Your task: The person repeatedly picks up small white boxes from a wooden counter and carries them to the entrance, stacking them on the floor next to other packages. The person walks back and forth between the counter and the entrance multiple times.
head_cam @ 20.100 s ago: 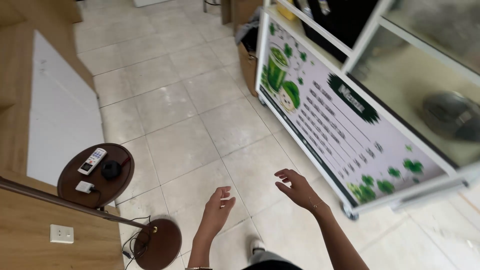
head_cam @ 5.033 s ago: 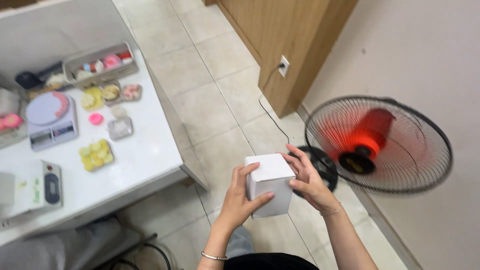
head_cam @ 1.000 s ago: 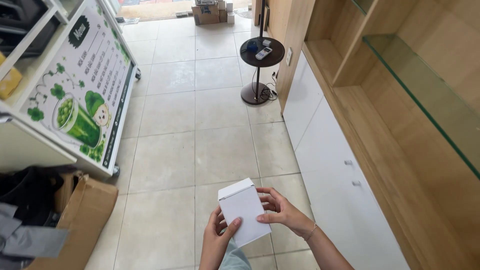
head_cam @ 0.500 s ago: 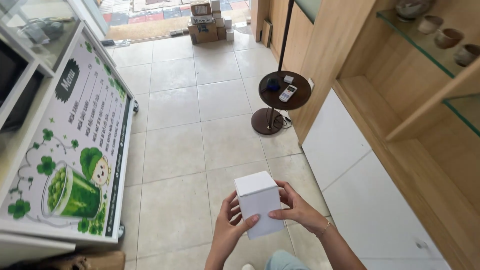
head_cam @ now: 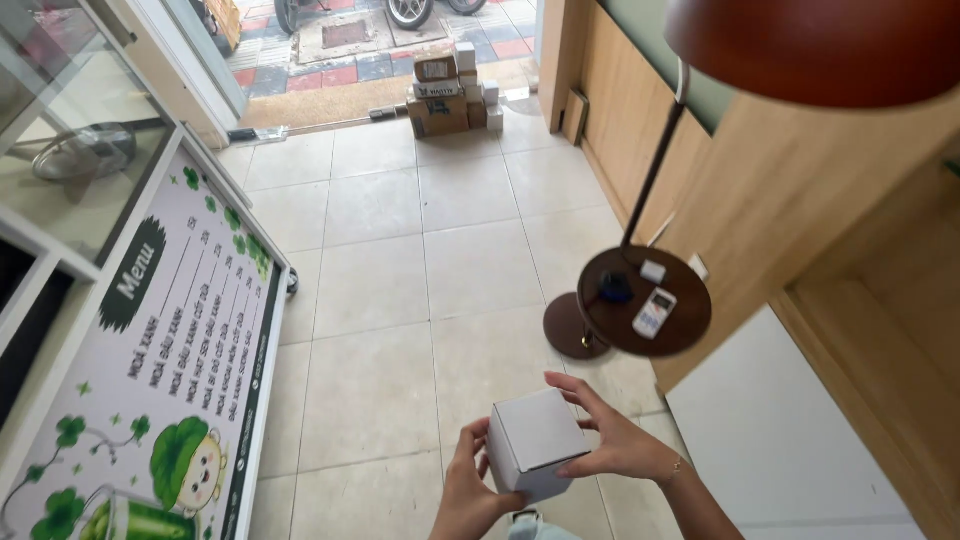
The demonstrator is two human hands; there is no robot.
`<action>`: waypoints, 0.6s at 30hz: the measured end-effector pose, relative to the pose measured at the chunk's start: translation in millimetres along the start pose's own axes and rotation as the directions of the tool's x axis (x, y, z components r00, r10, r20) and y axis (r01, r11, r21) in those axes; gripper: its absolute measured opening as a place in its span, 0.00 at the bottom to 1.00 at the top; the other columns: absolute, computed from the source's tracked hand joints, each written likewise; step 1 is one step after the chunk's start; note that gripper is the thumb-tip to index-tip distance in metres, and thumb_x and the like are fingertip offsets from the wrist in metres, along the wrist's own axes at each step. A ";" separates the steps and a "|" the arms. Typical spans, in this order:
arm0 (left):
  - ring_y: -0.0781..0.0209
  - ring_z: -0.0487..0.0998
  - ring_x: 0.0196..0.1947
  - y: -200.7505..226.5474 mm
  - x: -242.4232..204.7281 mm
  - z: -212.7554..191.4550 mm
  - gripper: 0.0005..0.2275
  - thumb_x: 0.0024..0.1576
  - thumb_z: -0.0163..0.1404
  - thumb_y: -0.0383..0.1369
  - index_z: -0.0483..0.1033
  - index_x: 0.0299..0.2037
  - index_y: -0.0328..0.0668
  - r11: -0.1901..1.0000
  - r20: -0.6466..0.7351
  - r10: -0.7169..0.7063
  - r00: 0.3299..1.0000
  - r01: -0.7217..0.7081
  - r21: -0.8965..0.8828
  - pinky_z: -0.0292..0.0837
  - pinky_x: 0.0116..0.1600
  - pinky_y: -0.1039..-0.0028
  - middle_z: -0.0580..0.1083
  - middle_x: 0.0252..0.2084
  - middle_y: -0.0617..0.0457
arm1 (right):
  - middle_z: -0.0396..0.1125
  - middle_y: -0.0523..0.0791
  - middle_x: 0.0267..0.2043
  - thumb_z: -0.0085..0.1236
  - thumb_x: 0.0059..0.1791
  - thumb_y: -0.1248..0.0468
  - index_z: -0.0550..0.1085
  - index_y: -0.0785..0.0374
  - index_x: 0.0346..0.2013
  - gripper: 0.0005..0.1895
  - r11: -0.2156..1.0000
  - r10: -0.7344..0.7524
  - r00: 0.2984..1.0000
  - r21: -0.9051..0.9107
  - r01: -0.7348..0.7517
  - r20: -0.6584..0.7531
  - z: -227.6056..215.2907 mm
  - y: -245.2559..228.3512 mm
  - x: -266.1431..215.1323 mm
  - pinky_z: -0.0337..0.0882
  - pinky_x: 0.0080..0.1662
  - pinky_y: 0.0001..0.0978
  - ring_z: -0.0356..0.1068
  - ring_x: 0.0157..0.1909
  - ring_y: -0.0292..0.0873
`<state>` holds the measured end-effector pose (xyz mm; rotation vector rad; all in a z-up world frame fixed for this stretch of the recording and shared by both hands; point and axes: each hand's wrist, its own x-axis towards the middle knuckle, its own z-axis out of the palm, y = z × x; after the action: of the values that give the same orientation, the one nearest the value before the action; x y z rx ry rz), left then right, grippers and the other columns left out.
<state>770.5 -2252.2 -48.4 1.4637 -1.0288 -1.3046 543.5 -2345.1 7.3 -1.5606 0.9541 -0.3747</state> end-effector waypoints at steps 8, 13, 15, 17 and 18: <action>0.53 0.72 0.64 48.9 158.3 -46.1 0.41 0.31 0.61 0.22 0.61 0.62 0.43 0.983 -0.027 0.104 0.994 -0.099 0.152 0.67 0.71 0.61 0.71 0.57 0.47 | 0.50 0.46 0.73 0.77 0.32 0.55 0.52 0.53 0.73 0.61 0.883 -0.139 0.975 -0.424 0.202 0.176 -66.1 -53.7 172.3 0.62 0.69 0.43 0.55 0.74 0.50; 0.53 0.69 0.67 59.7 261.4 -78.7 0.40 0.32 0.61 0.21 0.62 0.61 0.45 0.986 0.024 0.072 0.997 -0.074 0.147 0.63 0.71 0.60 0.72 0.59 0.47 | 0.55 0.43 0.68 0.78 0.28 0.55 0.56 0.52 0.70 0.59 0.843 -0.037 0.984 -0.522 0.126 0.177 -98.3 -74.8 269.5 0.66 0.66 0.41 0.60 0.68 0.47; 0.52 0.69 0.67 64.0 306.7 -95.2 0.40 0.32 0.61 0.22 0.61 0.62 0.44 0.985 0.051 0.104 0.993 -0.110 0.130 0.66 0.70 0.59 0.72 0.59 0.47 | 0.55 0.42 0.69 0.76 0.29 0.53 0.58 0.52 0.69 0.57 0.860 -0.013 0.989 -0.503 0.085 0.146 -110.3 -76.2 310.3 0.70 0.64 0.38 0.64 0.66 0.45; 0.51 0.70 0.66 80.4 357.1 -110.5 0.40 0.32 0.62 0.23 0.62 0.61 0.45 0.979 0.066 0.080 0.995 -0.091 0.184 0.67 0.68 0.58 0.72 0.58 0.47 | 0.56 0.43 0.68 0.78 0.30 0.53 0.58 0.52 0.69 0.58 0.848 -0.056 0.991 -0.518 0.112 0.123 -126.7 -73.4 356.6 0.68 0.65 0.40 0.63 0.67 0.46; 0.51 0.70 0.66 90.1 381.3 -119.3 0.40 0.33 0.63 0.24 0.62 0.61 0.46 0.969 0.069 0.053 0.996 -0.067 0.237 0.67 0.67 0.57 0.73 0.58 0.47 | 0.56 0.44 0.68 0.80 0.30 0.53 0.57 0.53 0.70 0.58 0.833 -0.098 0.989 -0.533 0.145 0.115 -134.2 -73.9 379.2 0.66 0.65 0.41 0.62 0.67 0.48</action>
<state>925.2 -2631.4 -51.8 1.5646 -1.2984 -1.2215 707.0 -2720.0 5.3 -2.1454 0.9446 -0.1238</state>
